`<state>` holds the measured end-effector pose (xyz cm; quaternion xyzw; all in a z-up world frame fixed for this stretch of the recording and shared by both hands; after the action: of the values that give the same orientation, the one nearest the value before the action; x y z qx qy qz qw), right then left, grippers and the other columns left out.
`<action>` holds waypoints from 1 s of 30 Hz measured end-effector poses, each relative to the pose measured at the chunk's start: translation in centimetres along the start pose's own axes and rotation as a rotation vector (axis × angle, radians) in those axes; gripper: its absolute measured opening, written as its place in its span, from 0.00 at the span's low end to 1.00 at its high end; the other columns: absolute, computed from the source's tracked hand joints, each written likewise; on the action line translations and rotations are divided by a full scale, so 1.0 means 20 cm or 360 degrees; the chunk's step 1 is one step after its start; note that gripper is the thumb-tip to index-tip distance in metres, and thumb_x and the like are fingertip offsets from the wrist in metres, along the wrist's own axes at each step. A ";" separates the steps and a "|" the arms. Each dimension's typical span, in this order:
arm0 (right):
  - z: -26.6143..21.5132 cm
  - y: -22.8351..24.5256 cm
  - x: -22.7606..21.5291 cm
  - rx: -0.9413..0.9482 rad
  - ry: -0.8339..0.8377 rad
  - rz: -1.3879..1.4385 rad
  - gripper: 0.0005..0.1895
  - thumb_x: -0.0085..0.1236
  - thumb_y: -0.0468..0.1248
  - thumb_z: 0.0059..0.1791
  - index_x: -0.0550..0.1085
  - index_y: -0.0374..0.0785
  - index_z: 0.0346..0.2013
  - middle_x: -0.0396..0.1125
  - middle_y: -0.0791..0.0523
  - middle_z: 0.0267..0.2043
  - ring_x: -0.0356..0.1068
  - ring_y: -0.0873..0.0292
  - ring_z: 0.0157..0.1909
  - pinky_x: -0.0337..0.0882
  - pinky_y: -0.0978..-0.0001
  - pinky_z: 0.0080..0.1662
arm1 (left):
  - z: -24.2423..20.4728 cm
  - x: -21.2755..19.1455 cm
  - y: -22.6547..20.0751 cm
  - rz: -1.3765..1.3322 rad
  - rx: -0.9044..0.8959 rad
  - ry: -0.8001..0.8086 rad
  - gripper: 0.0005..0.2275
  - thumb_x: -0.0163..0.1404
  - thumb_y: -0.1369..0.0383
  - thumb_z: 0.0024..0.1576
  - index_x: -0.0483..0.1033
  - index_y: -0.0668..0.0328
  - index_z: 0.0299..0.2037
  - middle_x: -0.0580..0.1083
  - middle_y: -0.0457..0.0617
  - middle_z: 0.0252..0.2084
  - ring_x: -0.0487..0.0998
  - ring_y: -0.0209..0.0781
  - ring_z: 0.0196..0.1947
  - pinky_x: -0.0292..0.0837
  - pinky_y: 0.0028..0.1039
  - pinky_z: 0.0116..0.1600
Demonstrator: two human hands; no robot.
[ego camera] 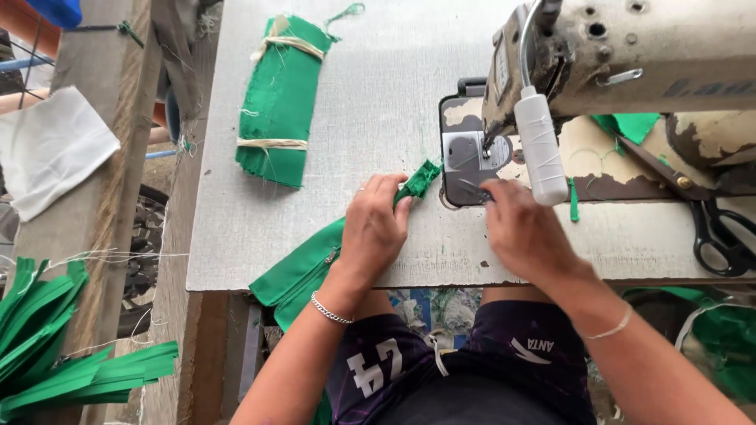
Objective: Manually threading zipper sliders onto green zipper tape at a sewing workstation
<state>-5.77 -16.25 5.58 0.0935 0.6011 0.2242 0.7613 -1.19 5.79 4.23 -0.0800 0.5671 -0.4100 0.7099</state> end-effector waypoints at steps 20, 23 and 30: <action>-0.16 0.07 -0.15 -0.0085 -0.0352 0.0429 0.24 0.62 0.46 0.48 0.75 0.32 0.53 0.73 0.48 0.52 0.73 0.47 0.54 0.72 0.55 0.58 | -0.17 -0.07 -0.45 -0.1712 -0.0836 -0.0301 0.13 0.53 0.75 0.59 0.74 0.58 0.54 0.72 0.50 0.41 0.71 0.34 0.33 0.69 0.20 0.34; -0.23 0.34 -0.15 0.0314 0.0229 0.1561 0.16 0.63 0.35 0.47 0.78 0.39 0.50 0.79 0.57 0.49 0.76 0.62 0.52 0.72 0.70 0.58 | -0.20 -0.01 -0.54 -0.2065 -0.0679 -0.0527 0.07 0.55 0.81 0.58 0.73 0.60 0.41 0.77 0.50 0.37 0.79 0.37 0.36 0.80 0.25 0.45; -0.29 0.26 -0.18 0.0476 0.0348 0.1846 0.05 0.56 0.33 0.52 0.79 0.37 0.37 0.68 0.59 0.32 0.64 0.64 0.34 0.66 0.71 0.37 | -0.22 -0.13 -0.57 -0.1951 -0.0611 -0.0434 0.08 0.58 0.82 0.55 0.76 0.62 0.41 0.75 0.49 0.36 0.76 0.35 0.35 0.73 0.23 0.43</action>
<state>-13.27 -14.06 9.42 0.4880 0.5519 0.5240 0.4275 -10.61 1.67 11.26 -0.5651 0.3867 -0.6180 0.3862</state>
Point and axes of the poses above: each hand's wrist, its own z-axis towards the middle knuckle, its own x-axis out of the palm, y = z × x, the point moved 5 cm from there along z, towards the middle knuckle
